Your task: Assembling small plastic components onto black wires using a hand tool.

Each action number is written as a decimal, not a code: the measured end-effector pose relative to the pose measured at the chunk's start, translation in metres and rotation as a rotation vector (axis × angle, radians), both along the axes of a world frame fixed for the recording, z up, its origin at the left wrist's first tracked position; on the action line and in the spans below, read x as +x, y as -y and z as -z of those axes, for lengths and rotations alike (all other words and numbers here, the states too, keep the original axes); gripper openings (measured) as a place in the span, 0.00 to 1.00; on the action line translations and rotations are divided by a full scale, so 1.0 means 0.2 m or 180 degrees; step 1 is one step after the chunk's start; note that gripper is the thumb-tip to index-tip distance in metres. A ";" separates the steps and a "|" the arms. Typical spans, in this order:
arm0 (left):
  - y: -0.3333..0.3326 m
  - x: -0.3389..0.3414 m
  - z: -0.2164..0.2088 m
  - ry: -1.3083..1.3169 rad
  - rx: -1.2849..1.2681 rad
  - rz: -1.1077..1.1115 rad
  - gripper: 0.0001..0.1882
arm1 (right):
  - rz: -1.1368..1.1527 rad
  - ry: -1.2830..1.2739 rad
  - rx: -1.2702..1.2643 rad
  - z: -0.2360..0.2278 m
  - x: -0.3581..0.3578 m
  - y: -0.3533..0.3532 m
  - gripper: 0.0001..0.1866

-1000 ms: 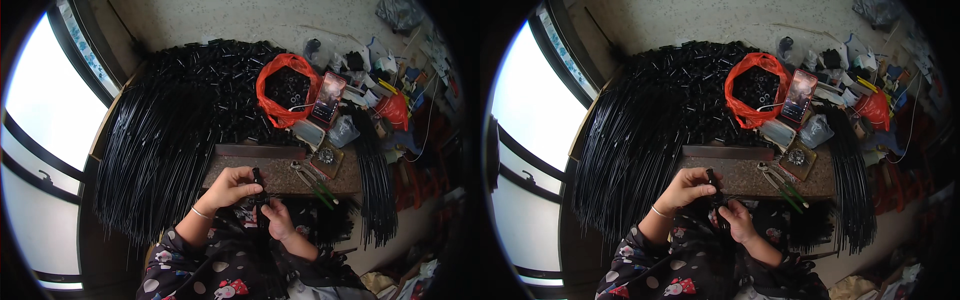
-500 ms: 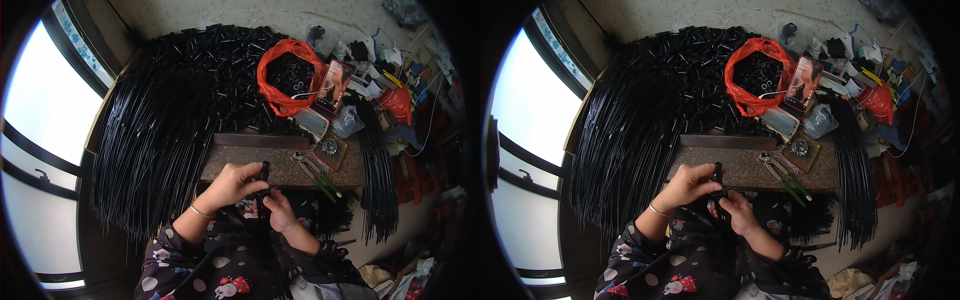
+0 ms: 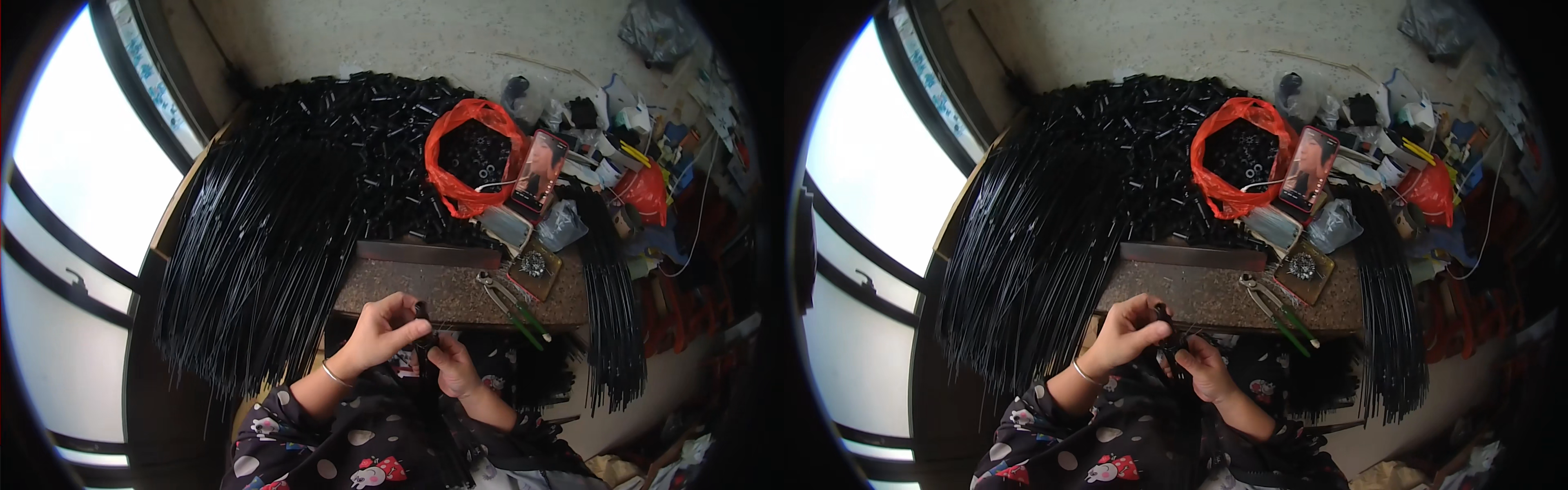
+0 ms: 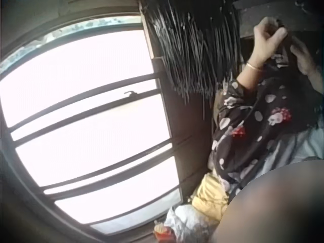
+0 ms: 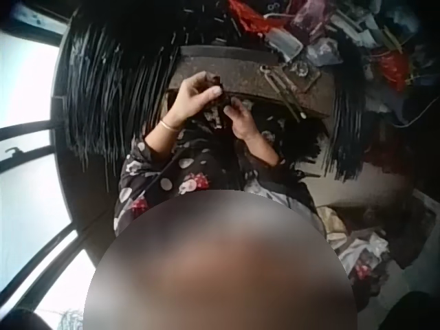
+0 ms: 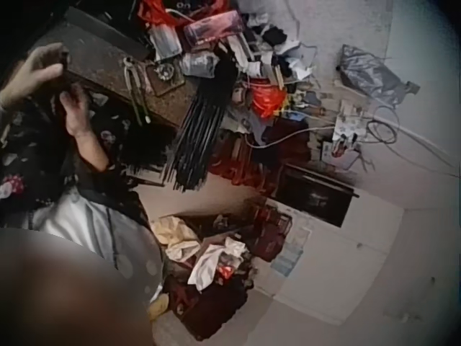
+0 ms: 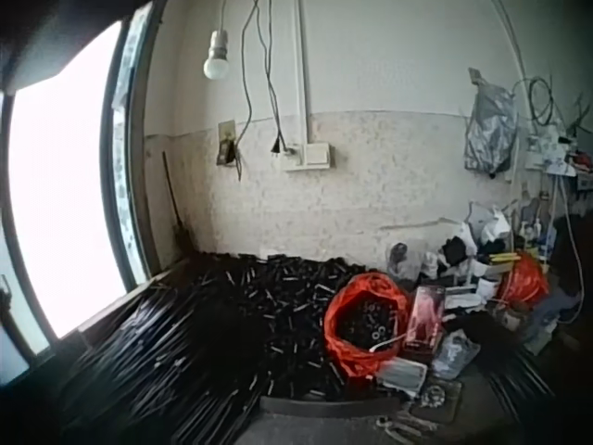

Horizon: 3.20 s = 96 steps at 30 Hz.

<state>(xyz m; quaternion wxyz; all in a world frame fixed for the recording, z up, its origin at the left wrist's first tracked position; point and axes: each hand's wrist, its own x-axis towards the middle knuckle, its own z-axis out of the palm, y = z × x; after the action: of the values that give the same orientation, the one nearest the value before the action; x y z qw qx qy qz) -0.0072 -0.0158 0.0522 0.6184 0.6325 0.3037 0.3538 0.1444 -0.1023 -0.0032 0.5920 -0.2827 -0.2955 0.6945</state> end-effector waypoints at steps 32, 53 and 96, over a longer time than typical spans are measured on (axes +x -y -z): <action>0.00 0.14 0.07 0.2347 0.0183 0.1985 0.07 | -0.1456 -0.0630 0.0790 0.15 0.12 0.06 0.17; -0.08 0.04 -0.04 0.0720 0.0559 0.1006 0.18 | -0.0050 0.0974 0.0577 -0.14 0.16 -0.09 0.12; 0.23 0.14 -0.35 -0.0052 0.2800 0.0012 0.18 | -0.0594 -0.0389 -0.0688 -0.56 0.22 0.16 0.10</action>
<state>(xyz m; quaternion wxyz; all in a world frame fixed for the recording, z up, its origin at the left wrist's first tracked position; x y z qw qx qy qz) 0.0204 -0.0611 0.1224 0.2884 0.8390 0.1279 0.4433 0.1894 -0.1340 0.1080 0.5078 -0.2732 -0.2074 0.7902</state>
